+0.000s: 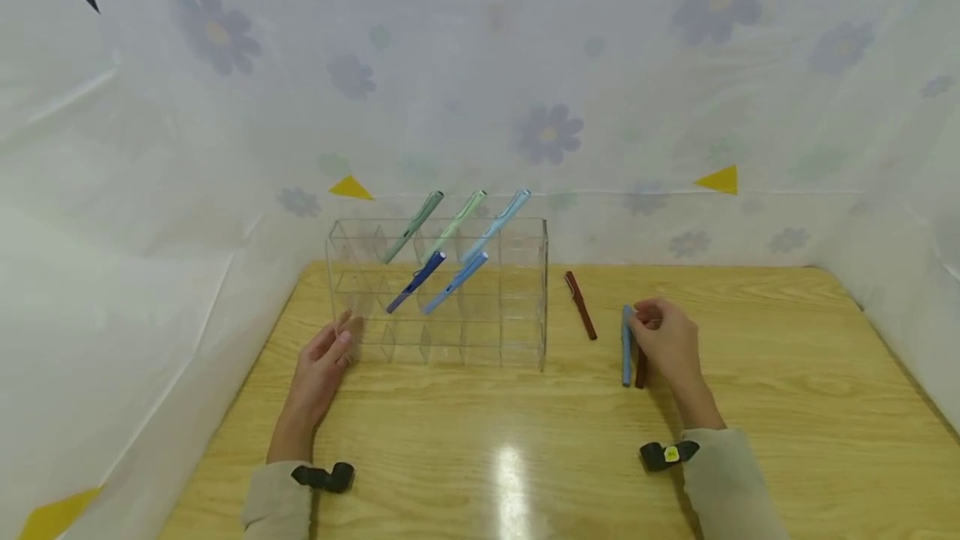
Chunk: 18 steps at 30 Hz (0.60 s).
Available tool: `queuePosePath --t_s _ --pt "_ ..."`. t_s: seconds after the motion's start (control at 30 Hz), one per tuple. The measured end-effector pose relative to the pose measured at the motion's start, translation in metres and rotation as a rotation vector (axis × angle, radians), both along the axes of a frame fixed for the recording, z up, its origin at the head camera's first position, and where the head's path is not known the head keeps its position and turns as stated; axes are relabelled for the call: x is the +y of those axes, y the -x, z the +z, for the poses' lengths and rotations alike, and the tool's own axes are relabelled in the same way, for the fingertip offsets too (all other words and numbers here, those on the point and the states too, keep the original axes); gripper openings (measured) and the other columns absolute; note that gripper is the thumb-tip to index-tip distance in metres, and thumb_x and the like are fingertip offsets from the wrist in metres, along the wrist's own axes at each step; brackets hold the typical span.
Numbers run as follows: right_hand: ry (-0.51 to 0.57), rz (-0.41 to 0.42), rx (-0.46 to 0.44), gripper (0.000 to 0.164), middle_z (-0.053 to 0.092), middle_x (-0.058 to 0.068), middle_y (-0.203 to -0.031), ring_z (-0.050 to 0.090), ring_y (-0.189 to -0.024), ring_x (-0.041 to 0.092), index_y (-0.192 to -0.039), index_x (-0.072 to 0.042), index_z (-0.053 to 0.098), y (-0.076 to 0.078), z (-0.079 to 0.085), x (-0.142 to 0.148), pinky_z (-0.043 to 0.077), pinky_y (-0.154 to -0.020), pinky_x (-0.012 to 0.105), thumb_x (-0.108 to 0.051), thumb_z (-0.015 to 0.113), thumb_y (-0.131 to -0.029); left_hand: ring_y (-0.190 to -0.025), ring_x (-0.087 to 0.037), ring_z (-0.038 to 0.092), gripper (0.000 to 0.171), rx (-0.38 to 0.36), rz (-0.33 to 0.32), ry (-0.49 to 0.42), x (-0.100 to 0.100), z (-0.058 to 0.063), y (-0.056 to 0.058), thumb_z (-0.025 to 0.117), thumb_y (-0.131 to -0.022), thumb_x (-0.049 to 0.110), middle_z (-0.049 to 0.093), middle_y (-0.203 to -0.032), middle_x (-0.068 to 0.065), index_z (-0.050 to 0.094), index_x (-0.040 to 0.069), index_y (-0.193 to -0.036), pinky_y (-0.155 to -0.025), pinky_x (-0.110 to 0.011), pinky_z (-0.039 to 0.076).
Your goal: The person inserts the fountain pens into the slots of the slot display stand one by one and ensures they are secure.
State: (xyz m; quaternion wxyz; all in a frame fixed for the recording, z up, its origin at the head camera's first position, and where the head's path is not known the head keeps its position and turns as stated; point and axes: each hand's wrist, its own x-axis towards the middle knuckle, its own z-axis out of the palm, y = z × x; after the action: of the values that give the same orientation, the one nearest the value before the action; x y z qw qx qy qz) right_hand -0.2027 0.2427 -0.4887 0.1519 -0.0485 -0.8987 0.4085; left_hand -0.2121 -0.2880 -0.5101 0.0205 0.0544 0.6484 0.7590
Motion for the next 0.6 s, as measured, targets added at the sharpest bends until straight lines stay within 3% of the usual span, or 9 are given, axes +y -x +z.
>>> queuePosePath --t_s 0.13,0.37,0.6 --pt "-0.041 0.021 0.002 0.027 0.071 0.022 -0.101 0.067 -0.087 0.034 -0.117 0.007 0.068 0.001 -0.005 -0.004 0.05 -0.063 0.029 -0.01 0.071 -0.097 -0.145 -0.023 0.037 0.056 0.005 -0.002 0.001 0.0 -0.001 0.0 0.047 -0.112 0.02 0.037 -0.16 -0.021 0.028 0.001 -0.161 -0.102 -0.027 0.041" --pt "-0.079 0.067 -0.064 0.037 0.072 0.021 -0.102 0.068 -0.086 0.033 -0.121 0.008 0.066 0.001 -0.005 -0.013 0.055 -0.066 0.042 -0.017 0.075 -0.095 -0.151 -0.031 0.026 0.055 0.015 -0.009 0.016 0.001 0.0 0.0 0.045 -0.112 0.018 0.03 -0.162 -0.026 0.028 0.001 -0.161 -0.106 -0.027 0.039" --pt "-0.119 0.054 -0.107 0.038 0.072 0.019 -0.096 0.067 -0.077 0.028 -0.121 0.008 0.066 0.001 -0.005 -0.019 0.054 -0.061 0.039 -0.017 0.075 -0.094 -0.151 -0.034 0.024 0.055 0.014 -0.008 0.014 0.0 0.0 -0.002 0.045 -0.112 0.018 0.028 -0.163 -0.026 0.027 0.0 -0.161 -0.107 -0.027 0.038"
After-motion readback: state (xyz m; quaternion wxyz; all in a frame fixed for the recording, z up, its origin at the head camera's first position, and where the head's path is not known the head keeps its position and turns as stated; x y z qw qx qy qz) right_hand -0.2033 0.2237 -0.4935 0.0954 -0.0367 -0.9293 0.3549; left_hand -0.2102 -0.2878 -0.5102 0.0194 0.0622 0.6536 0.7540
